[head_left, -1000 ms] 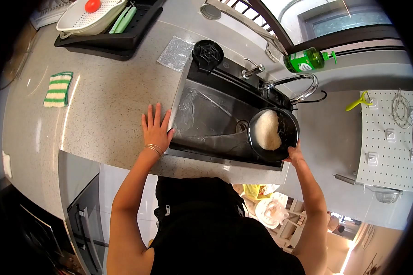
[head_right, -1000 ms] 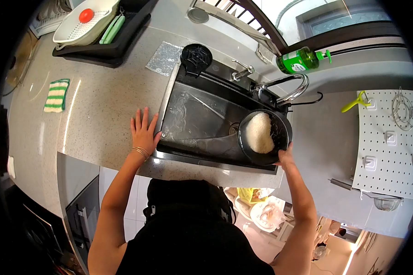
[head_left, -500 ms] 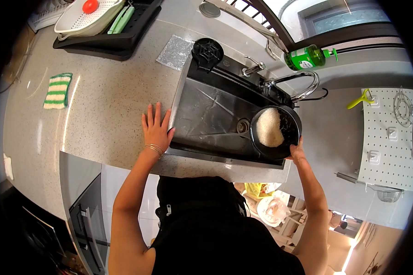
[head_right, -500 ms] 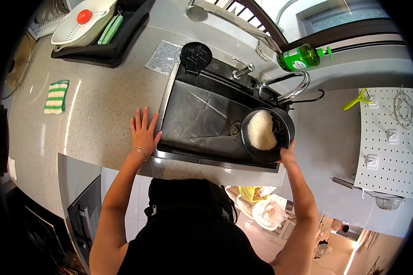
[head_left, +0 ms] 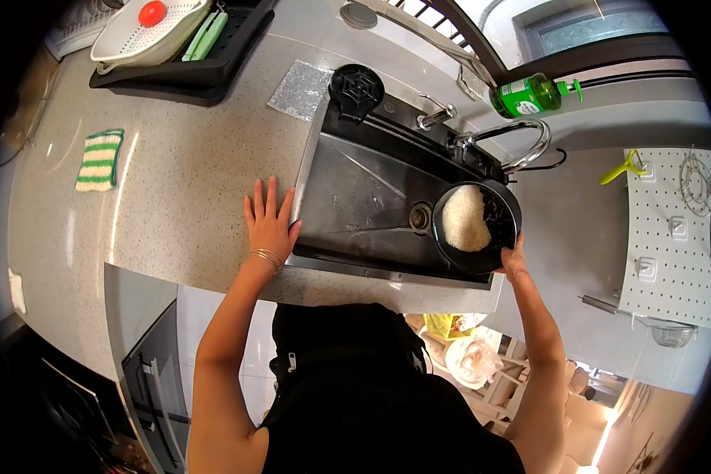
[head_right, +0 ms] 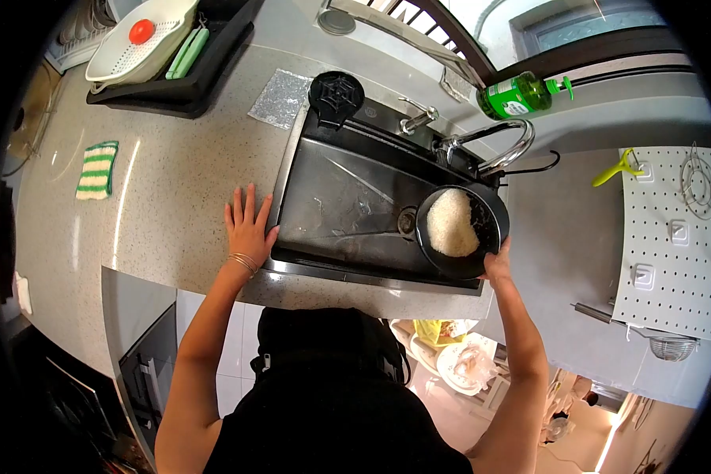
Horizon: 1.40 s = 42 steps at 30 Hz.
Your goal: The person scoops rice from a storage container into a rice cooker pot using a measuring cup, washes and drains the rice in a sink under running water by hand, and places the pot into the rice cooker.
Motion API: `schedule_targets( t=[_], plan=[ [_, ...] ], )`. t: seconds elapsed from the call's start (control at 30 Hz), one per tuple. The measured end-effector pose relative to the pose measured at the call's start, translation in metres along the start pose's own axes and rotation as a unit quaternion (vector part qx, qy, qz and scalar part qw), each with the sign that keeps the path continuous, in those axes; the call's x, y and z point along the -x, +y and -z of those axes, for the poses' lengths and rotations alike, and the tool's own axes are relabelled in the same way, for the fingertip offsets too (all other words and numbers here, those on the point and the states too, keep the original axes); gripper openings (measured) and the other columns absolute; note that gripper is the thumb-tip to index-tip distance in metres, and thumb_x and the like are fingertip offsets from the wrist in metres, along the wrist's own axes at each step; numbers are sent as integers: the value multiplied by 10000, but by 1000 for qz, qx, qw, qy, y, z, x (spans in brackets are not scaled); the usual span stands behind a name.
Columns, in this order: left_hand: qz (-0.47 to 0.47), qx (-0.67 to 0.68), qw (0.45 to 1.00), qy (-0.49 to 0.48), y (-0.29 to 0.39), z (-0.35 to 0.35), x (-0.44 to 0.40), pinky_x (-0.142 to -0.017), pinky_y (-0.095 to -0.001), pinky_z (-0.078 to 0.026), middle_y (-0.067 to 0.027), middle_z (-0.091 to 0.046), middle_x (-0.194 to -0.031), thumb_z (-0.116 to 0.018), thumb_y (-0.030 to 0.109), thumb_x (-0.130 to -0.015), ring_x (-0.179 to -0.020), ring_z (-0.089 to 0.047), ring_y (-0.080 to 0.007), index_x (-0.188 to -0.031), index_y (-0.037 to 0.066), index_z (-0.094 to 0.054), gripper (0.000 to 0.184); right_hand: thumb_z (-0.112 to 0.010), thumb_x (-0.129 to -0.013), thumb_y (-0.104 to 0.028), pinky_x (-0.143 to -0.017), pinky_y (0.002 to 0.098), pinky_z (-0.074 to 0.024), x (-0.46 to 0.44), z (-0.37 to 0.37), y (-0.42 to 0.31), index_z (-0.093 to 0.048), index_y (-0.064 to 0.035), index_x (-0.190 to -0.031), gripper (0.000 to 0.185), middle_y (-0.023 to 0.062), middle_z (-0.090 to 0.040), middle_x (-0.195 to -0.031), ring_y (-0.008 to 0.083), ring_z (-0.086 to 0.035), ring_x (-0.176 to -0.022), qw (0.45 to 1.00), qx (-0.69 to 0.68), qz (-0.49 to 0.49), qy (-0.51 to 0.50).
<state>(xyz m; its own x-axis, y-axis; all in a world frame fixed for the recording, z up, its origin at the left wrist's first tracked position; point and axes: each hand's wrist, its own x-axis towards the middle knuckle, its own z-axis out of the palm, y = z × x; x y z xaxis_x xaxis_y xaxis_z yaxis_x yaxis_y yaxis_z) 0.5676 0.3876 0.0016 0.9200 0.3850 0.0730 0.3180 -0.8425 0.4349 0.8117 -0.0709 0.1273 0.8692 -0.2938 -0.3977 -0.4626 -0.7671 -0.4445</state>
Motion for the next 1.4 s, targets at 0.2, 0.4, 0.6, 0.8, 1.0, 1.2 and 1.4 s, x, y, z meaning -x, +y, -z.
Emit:
schedule_targets(
  t=[0.2, 0.4, 0.6, 0.8, 1.0, 1.2, 1.4],
  plan=[
    [2, 5, 1000, -6, 0, 0, 0, -1039, -539, -80, -152, -123, -1451, -614, 290, -758, -1329, -77, -377, -1338, 154, -349, 652, -340, -810, -10, -543, 486, -556, 0, 2, 2, 36, -254, -1383, 728, 195, -384, -1277, 396, -596, -845, 1000, -1, 23, -3],
    [2, 11, 1000, -1, 0, -1, 1, -1041, -537, -75, -149, -116, -1454, -613, 277, -759, -1332, -69, -374, -1347, 156, -336, 661, -365, -803, -8, -541, 483, -556, 6, 1, -5, 15, -218, -1391, 731, 208, -390, -1266, 395, -595, -847, 999, 15, 24, 18],
    [4, 8, 1000, -7, 0, 1, 0, -1041, -536, -75, -148, -109, -1456, -606, 284, -766, -1333, -65, -372, -1348, 156, -334, 655, -376, -800, -5, -530, 468, -558, 8, 0, -7, 3, -223, -1394, 738, 205, -414, -1247, 387, -600, -838, 1000, 10, 16, 21],
    [8, 4, 1000, -15, 1, 1, 0, -1043, -533, -74, -142, -105, -1458, -602, 296, -770, -1335, -63, -366, -1352, 162, -327, 658, -379, -804, -1, -558, 466, -558, 8, 2, -11, 4, -233, -1394, 741, 187, -427, -1243, 375, -575, -908, 999, 32, -10, 22],
    [9, 2, 1000, -16, 2, 2, -1, -1046, -527, -74, -139, -106, -1459, -599, 297, -773, -1335, -66, -365, -1351, 163, -328, 653, -380, -791, -5, -556, 459, -560, 3, 3, -6, -6, -241, -1393, 747, 189, -442, -1228, 373, -565, -940, 998, 50, -1, 27],
    [9, -1, 1000, -11, 2, 0, -1, -1044, -529, -86, -141, -117, -1456, -605, 297, -771, -1334, -72, -364, -1349, 164, -334, 652, -370, -784, 4, -552, 453, -560, -2, 5, -4, -5, -261, -1390, 755, 217, -442, -1204, 366, -608, -823, 997, 72, 12, 13],
    [3, -9, 1000, -9, 5, 1, -2, -1040, -531, -101, -142, -130, -1453, -606, 295, -773, -1331, -85, -364, -1347, 172, -335, 647, -369, -758, 5, -672, 475, -550, 6, -7, -17, -280, 6, -1257, 507, 253, -492, -1110, 391, -595, -859, 961, -166, -127, -181]
  ],
)
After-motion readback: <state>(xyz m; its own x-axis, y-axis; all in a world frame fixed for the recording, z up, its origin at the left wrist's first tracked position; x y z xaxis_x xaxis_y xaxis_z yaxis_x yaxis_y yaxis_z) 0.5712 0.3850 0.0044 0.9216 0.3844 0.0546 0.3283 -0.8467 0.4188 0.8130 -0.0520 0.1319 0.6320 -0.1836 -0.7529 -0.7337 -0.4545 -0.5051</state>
